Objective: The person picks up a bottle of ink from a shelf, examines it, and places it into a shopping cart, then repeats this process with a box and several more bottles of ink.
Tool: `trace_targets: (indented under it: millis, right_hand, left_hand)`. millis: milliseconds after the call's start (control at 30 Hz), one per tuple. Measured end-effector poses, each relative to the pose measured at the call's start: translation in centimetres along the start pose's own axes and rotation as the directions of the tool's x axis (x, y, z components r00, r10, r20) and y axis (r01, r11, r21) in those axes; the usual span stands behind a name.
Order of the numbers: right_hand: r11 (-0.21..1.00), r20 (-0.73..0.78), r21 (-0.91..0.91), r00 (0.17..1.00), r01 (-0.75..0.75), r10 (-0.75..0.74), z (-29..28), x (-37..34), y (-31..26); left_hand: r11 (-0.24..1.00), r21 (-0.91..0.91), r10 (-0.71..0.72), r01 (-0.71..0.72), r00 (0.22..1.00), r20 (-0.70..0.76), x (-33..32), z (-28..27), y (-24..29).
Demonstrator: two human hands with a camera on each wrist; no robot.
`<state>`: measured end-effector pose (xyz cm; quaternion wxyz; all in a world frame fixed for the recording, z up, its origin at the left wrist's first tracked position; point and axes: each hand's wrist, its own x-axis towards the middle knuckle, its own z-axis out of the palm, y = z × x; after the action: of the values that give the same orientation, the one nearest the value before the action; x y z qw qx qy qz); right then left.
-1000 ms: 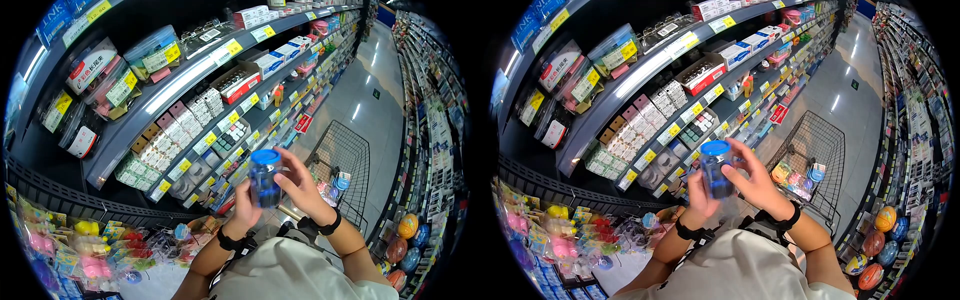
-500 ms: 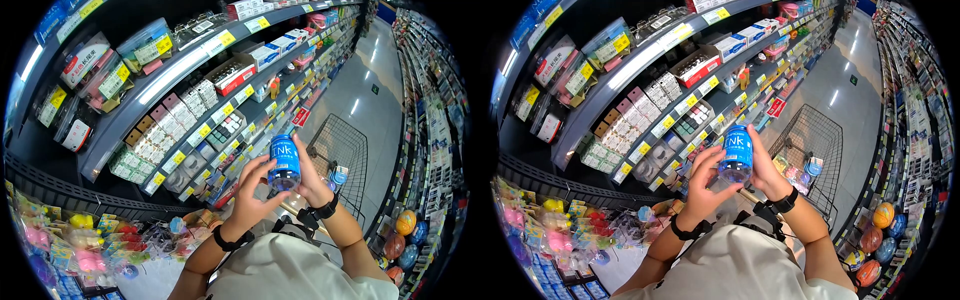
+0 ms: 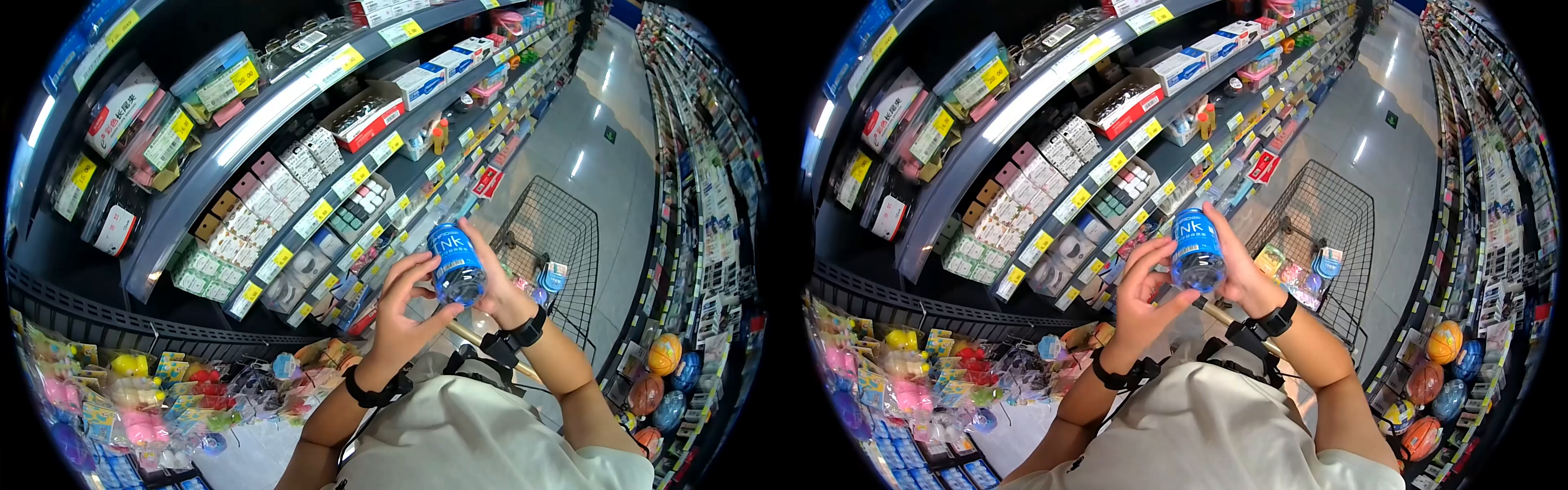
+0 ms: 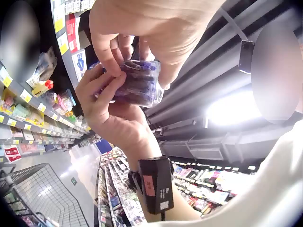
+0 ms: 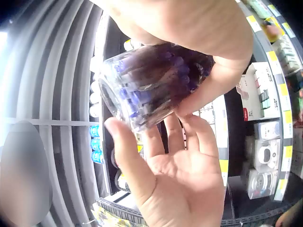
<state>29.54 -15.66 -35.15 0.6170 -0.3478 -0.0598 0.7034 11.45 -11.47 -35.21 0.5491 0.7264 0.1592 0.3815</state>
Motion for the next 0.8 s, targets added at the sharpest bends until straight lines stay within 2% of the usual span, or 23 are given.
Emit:
trace_targets:
  millis: [100,200,233,300,333,400,433,467,500,567,600,733,767,800]
  right_hand:
    - [0.982,0.051,-0.188,0.998,-0.033,0.043,0.5,0.2,-2.0]
    - [0.953,0.047,-0.301,0.997,-0.044,0.061,1.8,0.3,-4.0]
    - [0.944,0.037,-0.326,0.997,-0.049,0.064,2.4,0.3,-4.1]
    - [0.978,0.034,-0.211,0.999,0.005,0.003,2.8,0.9,-3.6]
    - [0.99,0.039,-0.141,0.999,0.031,-0.026,3.0,0.9,-2.9]
    - [0.997,0.042,-0.039,0.997,0.06,-0.058,3.6,0.0,-1.7]
    - [0.994,0.013,-0.061,0.996,0.092,-0.092,3.9,-0.4,-1.1]
    - [0.989,-0.015,-0.087,0.992,0.122,-0.124,4.3,-0.7,-0.5]
    - [0.982,-0.042,-0.115,0.987,0.148,-0.154,4.3,-1.2,0.2]
    - [0.983,0.102,-0.13,0.988,0.129,-0.116,3.9,-1.6,1.1]
    - [0.985,0.166,-0.117,0.98,0.128,-0.108,4.1,-1.6,1.5]
    - [0.998,0.425,0.056,0.904,0.023,-0.045,2.2,-1.4,3.1]
    - [0.993,0.486,0.116,0.873,-0.013,-0.046,1.8,-1.5,3.6]
    - [0.997,0.356,-0.01,0.932,0.076,-0.067,2.4,-2.2,4.0]
  left_hand:
    - [0.941,-0.313,-0.148,0.13,0.988,-0.035,-0.7,0.3,0.2]
    - [0.865,-0.454,-0.264,0.213,0.963,-0.05,-0.1,1.2,1.7]
    - [0.905,-0.389,-0.215,0.174,0.975,-0.064,-0.1,1.3,1.4]
    - [0.964,-0.259,-0.098,0.067,0.989,-0.109,0.0,1.5,0.3]
    - [0.994,-0.106,-0.003,-0.017,0.983,-0.182,0.6,1.6,0.7]
    - [0.963,0.218,0.189,-0.156,0.972,-0.141,1.9,0.5,1.3]
    - [0.904,0.371,0.27,-0.214,0.957,-0.105,2.4,-0.1,1.6]
    - [0.907,0.349,0.292,-0.234,0.948,-0.123,2.9,-0.5,2.5]
    - [0.931,0.307,0.241,-0.197,0.964,-0.112,2.8,-1.1,2.3]
    - [0.974,0.061,0.224,-0.216,0.958,-0.181,3.1,-1.4,2.6]
    - [0.964,0.058,0.264,-0.259,0.959,-0.107,3.3,-2.5,2.2]
    - [0.99,-0.017,0.142,-0.141,0.98,0.137,3.2,-4.7,3.6]
    - [0.979,-0.002,0.203,-0.205,0.969,0.14,3.0,-4.3,3.5]
    - [0.976,0.054,0.199,-0.209,0.968,0.156,2.8,-4.2,3.8]
